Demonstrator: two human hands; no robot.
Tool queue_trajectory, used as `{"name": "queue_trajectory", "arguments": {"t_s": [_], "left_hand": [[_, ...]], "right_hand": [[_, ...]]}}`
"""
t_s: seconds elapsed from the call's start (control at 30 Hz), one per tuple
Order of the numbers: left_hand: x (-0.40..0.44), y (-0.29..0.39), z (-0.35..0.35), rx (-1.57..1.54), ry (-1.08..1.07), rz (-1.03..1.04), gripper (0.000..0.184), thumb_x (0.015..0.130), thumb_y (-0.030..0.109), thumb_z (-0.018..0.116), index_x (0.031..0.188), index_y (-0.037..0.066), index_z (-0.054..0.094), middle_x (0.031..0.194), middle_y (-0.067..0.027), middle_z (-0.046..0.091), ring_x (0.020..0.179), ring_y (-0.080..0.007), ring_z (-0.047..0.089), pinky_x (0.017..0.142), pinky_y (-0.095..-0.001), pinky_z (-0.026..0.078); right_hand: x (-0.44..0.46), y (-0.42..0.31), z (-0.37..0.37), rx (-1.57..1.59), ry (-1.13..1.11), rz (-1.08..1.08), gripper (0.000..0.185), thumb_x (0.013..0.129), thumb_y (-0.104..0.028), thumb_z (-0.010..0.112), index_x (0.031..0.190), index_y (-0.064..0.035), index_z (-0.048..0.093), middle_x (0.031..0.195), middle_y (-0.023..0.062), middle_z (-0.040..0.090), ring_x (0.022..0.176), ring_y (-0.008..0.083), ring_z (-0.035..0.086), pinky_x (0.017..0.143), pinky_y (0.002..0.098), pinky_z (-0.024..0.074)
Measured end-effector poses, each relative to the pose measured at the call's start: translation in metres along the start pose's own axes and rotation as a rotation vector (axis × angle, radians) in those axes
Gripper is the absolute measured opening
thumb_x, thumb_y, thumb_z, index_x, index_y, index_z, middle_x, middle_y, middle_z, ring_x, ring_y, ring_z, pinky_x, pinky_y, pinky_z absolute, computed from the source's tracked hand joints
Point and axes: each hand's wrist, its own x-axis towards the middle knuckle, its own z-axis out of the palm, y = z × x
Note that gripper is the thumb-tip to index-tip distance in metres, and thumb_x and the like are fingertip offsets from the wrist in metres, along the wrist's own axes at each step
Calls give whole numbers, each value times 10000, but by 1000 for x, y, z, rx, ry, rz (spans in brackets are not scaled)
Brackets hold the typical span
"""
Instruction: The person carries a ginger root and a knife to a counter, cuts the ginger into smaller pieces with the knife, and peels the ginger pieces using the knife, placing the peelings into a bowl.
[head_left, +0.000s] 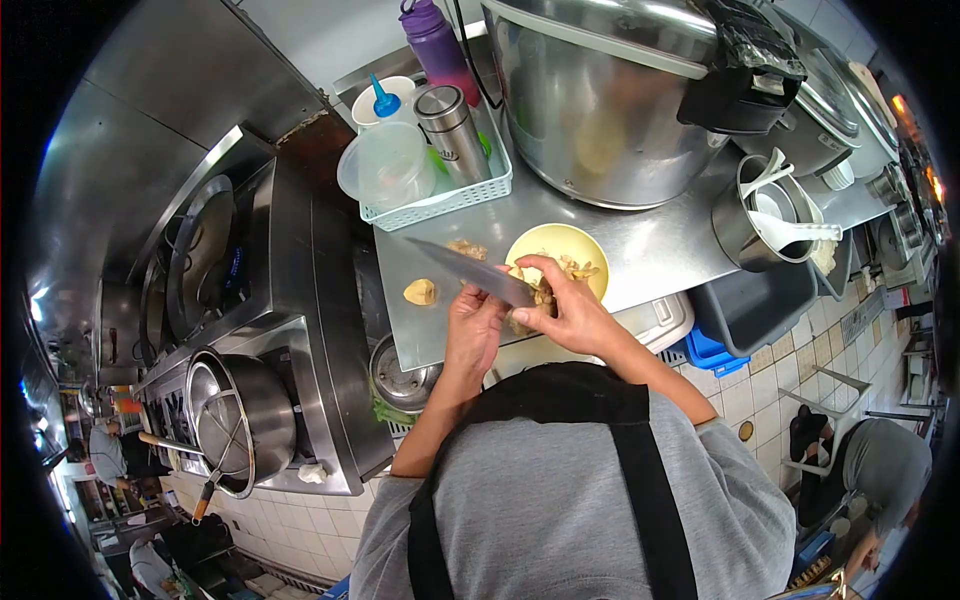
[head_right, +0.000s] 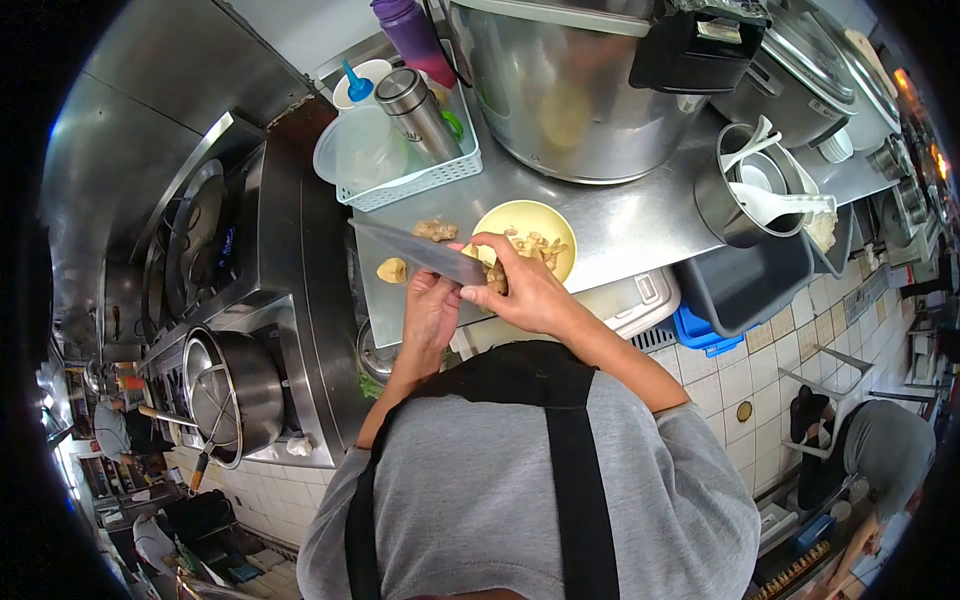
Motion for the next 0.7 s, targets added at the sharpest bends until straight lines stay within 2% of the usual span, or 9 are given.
{"name": "queue_trajectory", "arguments": {"t_s": [0.07, 0.17, 0.27, 0.37, 0.4, 0.5, 0.63, 0.67, 0.7], "left_hand": [[-1, 0, 1, 15, 9, 16, 234, 872, 15, 603, 1106, 10, 595, 1031, -64, 638, 918, -138, 607, 817, -285, 490], [-2, 1, 4, 31, -20, 32, 241, 877, 15, 595, 1117, 9, 591, 1032, -64, 637, 921, -137, 606, 824, -284, 490], [-1, -4, -4, 76, -62, 33, 258, 880, 19, 592, 1138, 5, 578, 1049, -69, 632, 921, -137, 609, 832, -280, 492], [-2, -3, 0, 36, -104, -52, 288, 882, 25, 591, 1167, 4, 560, 1072, -74, 624, 939, -143, 611, 847, -279, 496], [-4, 3, 8, -3, -102, -89, 304, 884, 30, 590, 1184, 5, 552, 1084, -78, 621, 949, -146, 611, 853, -280, 498], [-1, 8, 10, -116, -26, -138, 344, 890, 42, 584, 1226, -3, 528, 1108, -90, 617, 978, -152, 611, 861, -277, 504], [5, 4, 3, -149, 41, -122, 384, 895, 59, 578, 1262, -26, 500, 1123, -111, 616, 971, -153, 622, 839, -268, 518], [5, 3, 3, -95, 38, -91, 376, 886, 63, 591, 1238, -44, 512, 1098, -116, 625, 933, -157, 637, 811, -264, 531], [4, 4, 9, -83, 65, -85, 375, 884, 61, 593, 1233, -49, 513, 1092, -117, 627, 923, -159, 640, 807, -267, 533]], "right_hand": [[-1, -5, -1, 14, -37, 19, 608, 812, -325, 685, 1283, -83, 385, 1100, 235, 567, 1026, 413, 562, 870, 447, 433], [-1, -7, -2, -3, -43, 40, 603, 808, -336, 690, 1266, -84, 390, 1038, 221, 571, 988, 382, 573, 860, 436, 435], [1, -3, -1, 52, 12, -21, 518, 826, -338, 673, 1188, -75, 413, 931, 164, 574, 822, 297, 600, 743, 395, 469], [10, 15, 4, 125, 96, 15, 469, 852, -399, 643, 1111, -78, 419, 717, 146, 569, 672, 277, 591, 659, 392, 466], [13, -3, -10, 336, -50, 327, 412, 878, -384, 614, 1086, -80, 428, 732, 114, 560, 653, 200, 558, 625, 361, 451], [13, 13, -6, 357, 59, 180, 393, 890, -370, 601, 1094, -82, 430, 758, 105, 568, 619, 160, 537, 594, 348, 441], [2, 9, 5, -70, 128, -233, 584, 842, -389, 648, 1274, -96, 386, 814, 176, 612, 644, 312, 627, 647, 404, 478], [-3, 4, 4, -80, 4, -49, 695, 799, -331, 693, 1353, -132, 324, 937, 239, 618, 849, 411, 619, 781, 450, 477], [-5, -5, 1, -81, -11, -10, 691, 796, -336, 695, 1348, -136, 331, 935, 243, 617, 842, 415, 620, 771, 451, 480]]}}
